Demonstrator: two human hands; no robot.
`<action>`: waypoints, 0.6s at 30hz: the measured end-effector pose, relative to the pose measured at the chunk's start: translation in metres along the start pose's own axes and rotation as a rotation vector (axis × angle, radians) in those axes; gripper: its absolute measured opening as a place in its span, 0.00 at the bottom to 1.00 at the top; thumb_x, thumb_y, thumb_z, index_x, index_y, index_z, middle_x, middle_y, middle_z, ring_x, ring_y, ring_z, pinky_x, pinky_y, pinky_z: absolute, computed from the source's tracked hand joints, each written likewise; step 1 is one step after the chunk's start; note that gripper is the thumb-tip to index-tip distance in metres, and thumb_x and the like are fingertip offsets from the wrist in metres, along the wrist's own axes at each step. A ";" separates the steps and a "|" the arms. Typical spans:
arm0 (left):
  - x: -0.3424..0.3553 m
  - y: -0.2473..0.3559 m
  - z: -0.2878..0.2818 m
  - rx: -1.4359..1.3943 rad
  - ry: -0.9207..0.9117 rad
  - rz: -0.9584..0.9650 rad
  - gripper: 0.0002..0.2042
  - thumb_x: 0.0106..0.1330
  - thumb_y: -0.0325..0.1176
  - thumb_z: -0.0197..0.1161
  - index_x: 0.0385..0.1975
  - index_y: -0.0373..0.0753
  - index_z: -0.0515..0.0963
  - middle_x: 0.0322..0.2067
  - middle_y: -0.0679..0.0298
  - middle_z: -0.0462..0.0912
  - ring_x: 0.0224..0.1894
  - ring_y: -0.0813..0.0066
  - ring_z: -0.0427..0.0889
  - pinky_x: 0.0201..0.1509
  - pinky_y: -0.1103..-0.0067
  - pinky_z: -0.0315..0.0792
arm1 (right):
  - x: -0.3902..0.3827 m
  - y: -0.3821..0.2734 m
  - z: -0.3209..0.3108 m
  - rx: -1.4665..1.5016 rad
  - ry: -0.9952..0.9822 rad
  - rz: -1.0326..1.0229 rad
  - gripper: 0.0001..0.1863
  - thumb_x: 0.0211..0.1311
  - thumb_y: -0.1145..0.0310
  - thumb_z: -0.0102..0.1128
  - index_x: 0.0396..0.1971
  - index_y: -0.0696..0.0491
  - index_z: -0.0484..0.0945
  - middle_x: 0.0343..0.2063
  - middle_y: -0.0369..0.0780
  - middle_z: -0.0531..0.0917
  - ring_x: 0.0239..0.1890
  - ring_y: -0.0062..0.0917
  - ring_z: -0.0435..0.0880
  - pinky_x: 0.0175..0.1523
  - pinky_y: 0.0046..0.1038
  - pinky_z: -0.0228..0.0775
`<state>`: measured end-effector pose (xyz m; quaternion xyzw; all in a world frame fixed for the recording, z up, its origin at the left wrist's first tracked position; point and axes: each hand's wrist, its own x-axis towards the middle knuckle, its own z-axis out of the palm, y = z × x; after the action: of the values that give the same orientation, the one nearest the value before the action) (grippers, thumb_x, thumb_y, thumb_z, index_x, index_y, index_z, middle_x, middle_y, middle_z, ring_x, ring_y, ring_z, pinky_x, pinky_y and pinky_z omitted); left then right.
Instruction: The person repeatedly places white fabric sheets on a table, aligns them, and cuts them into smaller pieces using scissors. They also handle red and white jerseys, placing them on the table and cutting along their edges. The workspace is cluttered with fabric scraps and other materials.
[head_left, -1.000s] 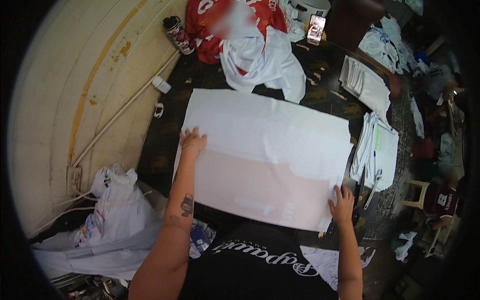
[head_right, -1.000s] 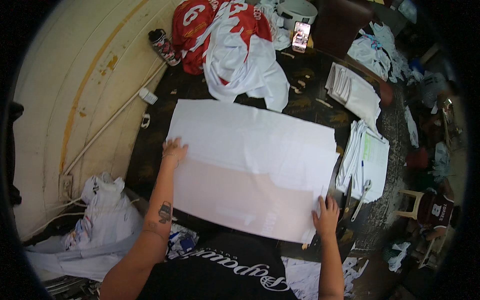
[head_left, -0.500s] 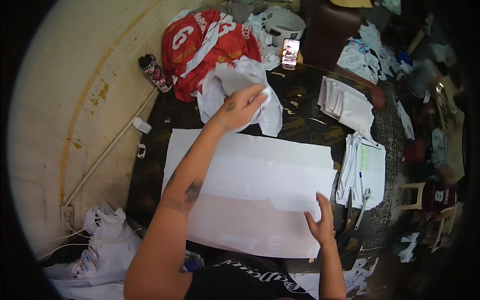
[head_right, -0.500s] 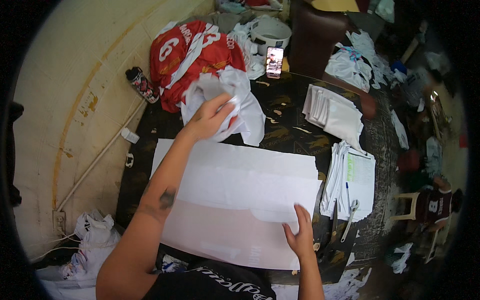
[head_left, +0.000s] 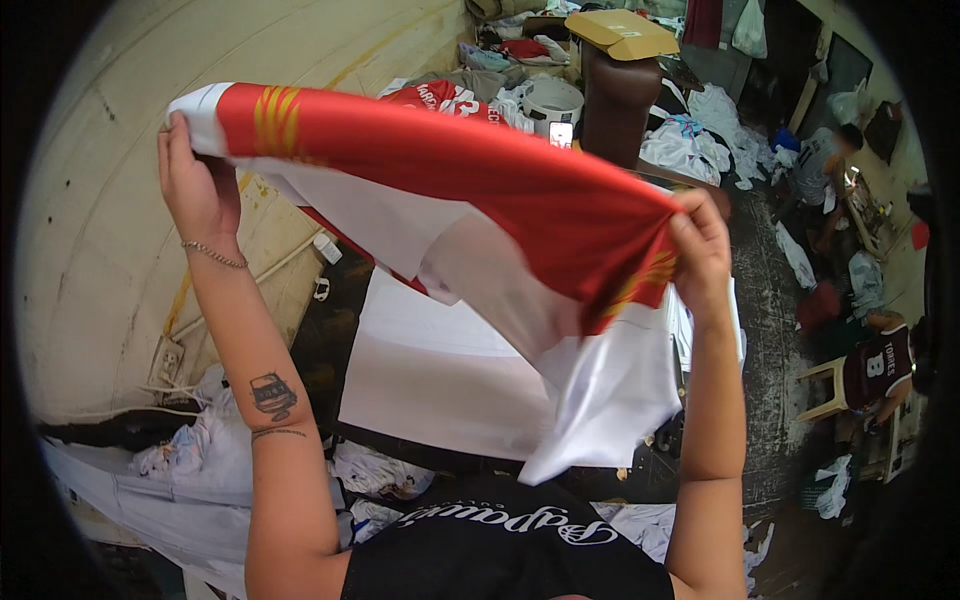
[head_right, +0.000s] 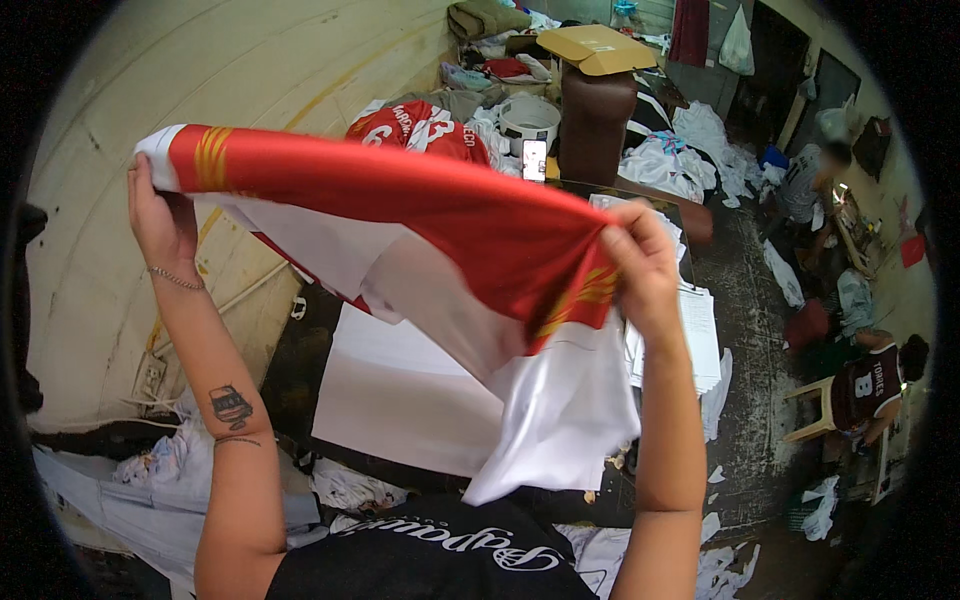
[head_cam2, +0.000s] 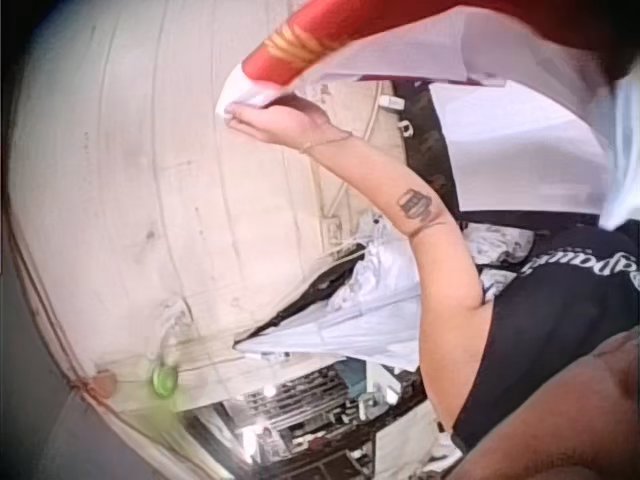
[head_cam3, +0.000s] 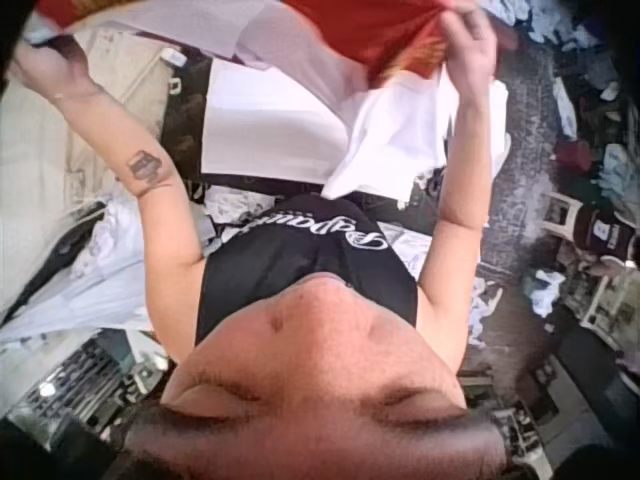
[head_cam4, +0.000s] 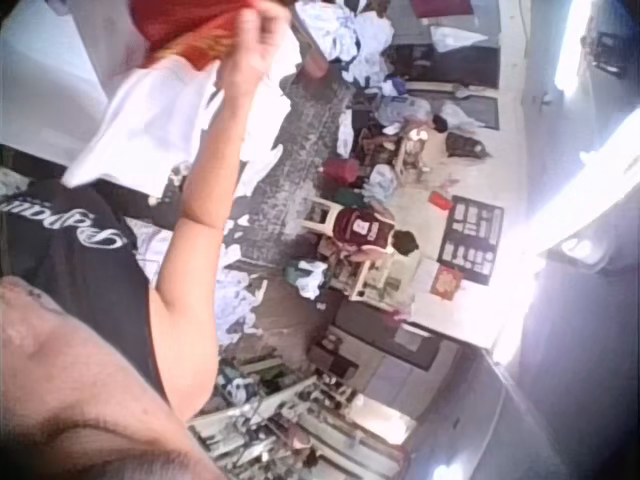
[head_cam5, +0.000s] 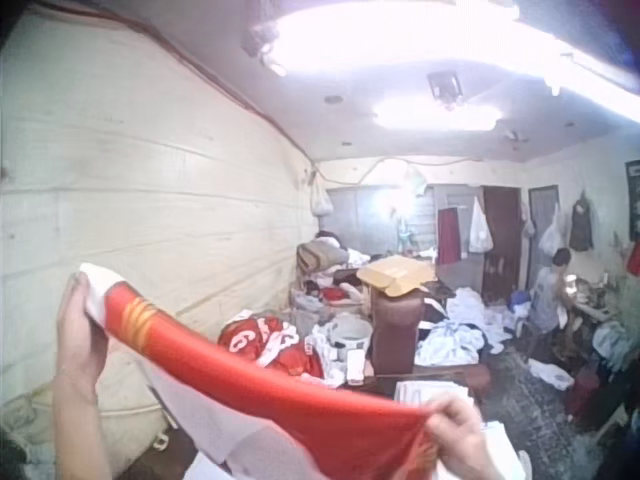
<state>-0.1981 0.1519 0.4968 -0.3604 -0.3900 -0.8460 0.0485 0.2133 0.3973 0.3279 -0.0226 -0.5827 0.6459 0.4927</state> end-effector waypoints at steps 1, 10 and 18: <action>0.000 0.000 -0.008 0.029 -0.020 -0.009 0.09 0.81 0.37 0.55 0.48 0.38 0.73 0.48 0.62 0.81 0.52 0.71 0.82 0.58 0.71 0.76 | 0.002 -0.016 -0.006 -0.164 -0.020 -0.012 0.06 0.78 0.70 0.55 0.48 0.56 0.75 0.42 0.34 0.81 0.45 0.13 0.78 0.52 0.19 0.70; -0.030 -0.005 -0.021 0.541 -0.223 -0.372 0.23 0.76 0.33 0.60 0.67 0.36 0.65 0.46 0.57 0.83 0.45 0.74 0.84 0.47 0.76 0.79 | -0.005 -0.100 -0.006 -0.947 0.029 0.052 0.07 0.74 0.71 0.61 0.39 0.55 0.72 0.32 0.32 0.82 0.36 0.12 0.77 0.43 0.20 0.72; -0.144 0.069 0.050 -0.624 -0.647 -0.339 0.27 0.72 0.28 0.50 0.71 0.25 0.64 0.60 0.51 0.79 0.56 0.71 0.83 0.62 0.76 0.77 | -0.122 0.023 0.100 -1.336 -0.266 -0.467 0.49 0.36 0.56 0.86 0.66 0.44 0.75 0.66 0.52 0.70 0.62 0.46 0.76 0.66 0.49 0.69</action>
<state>-0.0387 0.1106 0.4689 -0.5339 -0.1659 -0.7630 -0.3246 0.2014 0.2469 0.2760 -0.1153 -0.8980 0.0263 0.4237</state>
